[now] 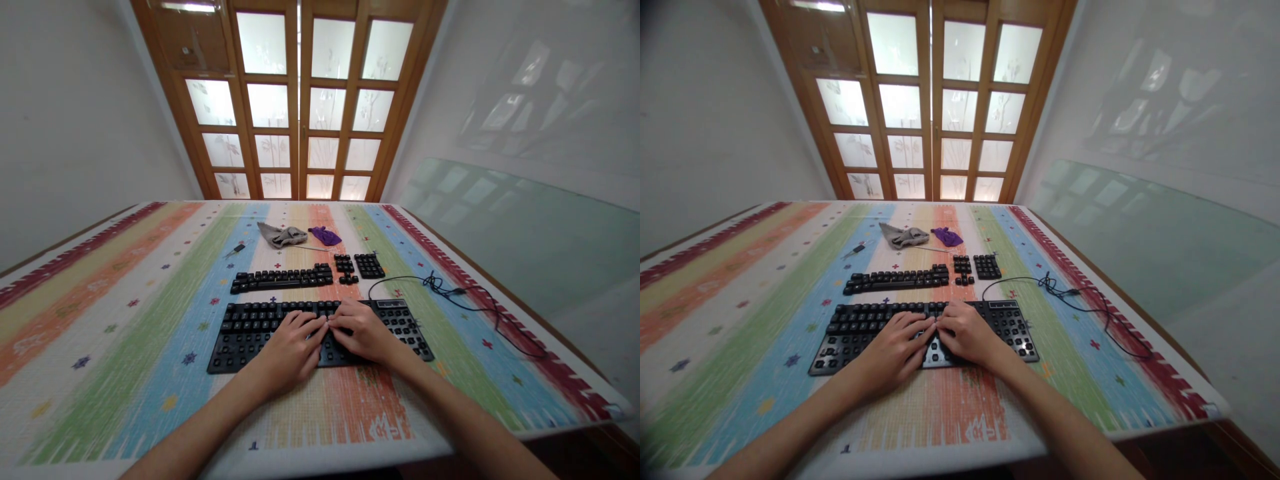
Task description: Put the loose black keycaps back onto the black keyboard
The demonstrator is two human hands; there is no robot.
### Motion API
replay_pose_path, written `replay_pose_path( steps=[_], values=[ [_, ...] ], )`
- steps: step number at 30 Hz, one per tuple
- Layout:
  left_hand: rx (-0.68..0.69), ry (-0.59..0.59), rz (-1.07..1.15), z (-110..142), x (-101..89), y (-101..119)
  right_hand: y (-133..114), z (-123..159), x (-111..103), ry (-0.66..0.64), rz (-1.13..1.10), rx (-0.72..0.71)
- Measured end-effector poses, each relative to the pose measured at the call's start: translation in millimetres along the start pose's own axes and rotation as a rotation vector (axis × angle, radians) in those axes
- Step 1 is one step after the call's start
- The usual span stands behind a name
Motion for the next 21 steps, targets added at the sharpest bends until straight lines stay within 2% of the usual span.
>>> replay_pose_path(
  steps=[21],
  values=[
    [-0.005, -0.025, 0.006, 1.2, -0.7, -2.9, 2.8, -1.3, 0.0, -0.030, -0.059, 0.055]
  ],
)
Point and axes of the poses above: each hand's wrist, its own z-axis away from the middle knuckle, its own x-axis out of the palm, y = z × x, the point moved 1 cm from there along -z, towards the middle knuckle, and after that the axes turned 9 degrees about x, right-handed, at the moved point
